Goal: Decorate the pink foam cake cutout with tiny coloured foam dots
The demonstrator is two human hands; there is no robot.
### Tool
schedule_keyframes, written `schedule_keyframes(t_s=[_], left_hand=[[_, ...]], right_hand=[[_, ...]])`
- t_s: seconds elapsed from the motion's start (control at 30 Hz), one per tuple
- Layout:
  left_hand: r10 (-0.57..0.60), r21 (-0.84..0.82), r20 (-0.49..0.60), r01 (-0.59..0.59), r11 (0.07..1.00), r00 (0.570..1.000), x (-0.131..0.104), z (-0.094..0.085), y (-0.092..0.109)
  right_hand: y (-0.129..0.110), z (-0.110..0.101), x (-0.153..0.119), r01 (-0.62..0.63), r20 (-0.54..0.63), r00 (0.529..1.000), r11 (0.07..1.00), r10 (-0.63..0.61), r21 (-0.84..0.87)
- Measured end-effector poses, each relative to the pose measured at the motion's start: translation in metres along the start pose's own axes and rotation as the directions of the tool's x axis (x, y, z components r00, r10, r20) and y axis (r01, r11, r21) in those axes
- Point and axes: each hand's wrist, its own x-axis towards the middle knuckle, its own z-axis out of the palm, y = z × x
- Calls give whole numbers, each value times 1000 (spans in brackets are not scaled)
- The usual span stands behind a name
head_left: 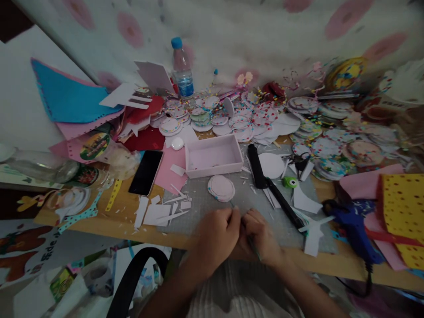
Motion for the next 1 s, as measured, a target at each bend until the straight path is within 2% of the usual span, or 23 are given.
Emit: schedule_keyframes(t_s=[0.1, 0.17, 0.23, 0.33, 0.43, 0.53, 0.8, 1.0], left_hand=[[176, 58, -25, -174, 983, 984, -1, -3, -12], [361, 147, -71, -349, 926, 930, -3, -8, -28], [513, 250, -119, -474, 844, 850, -5, -12, -46], [614, 379, -49, -554, 741, 788, -9, -16, -67], [631, 434, 4, -570, 698, 776, -11, -15, -75], [625, 433, 34, -575, 694, 780, -8, -14, -75], [526, 429, 145, -533, 729, 838, -2, -17, -68], [477, 438, 179, -504, 745, 860, 0, -16, -67]], right_hand=[[5, 4, -2, -122, -93, 987, 991, 127, 60], [8, 6, -3, -190, -149, 968, 977, 203, 97], [9, 7, -2, -243, -172, 949, 962, 263, 128], [10, 6, 0, -306, -140, 934, 939, 328, 156], [10, 6, 2, -351, -78, 926, 920, 368, 174], [11, 6, 2, -373, -50, 920, 909, 388, 186], [11, 5, 2, -376, -17, 922, 908, 386, 185], [11, 5, 2, -371, -4, 926, 911, 378, 182]])
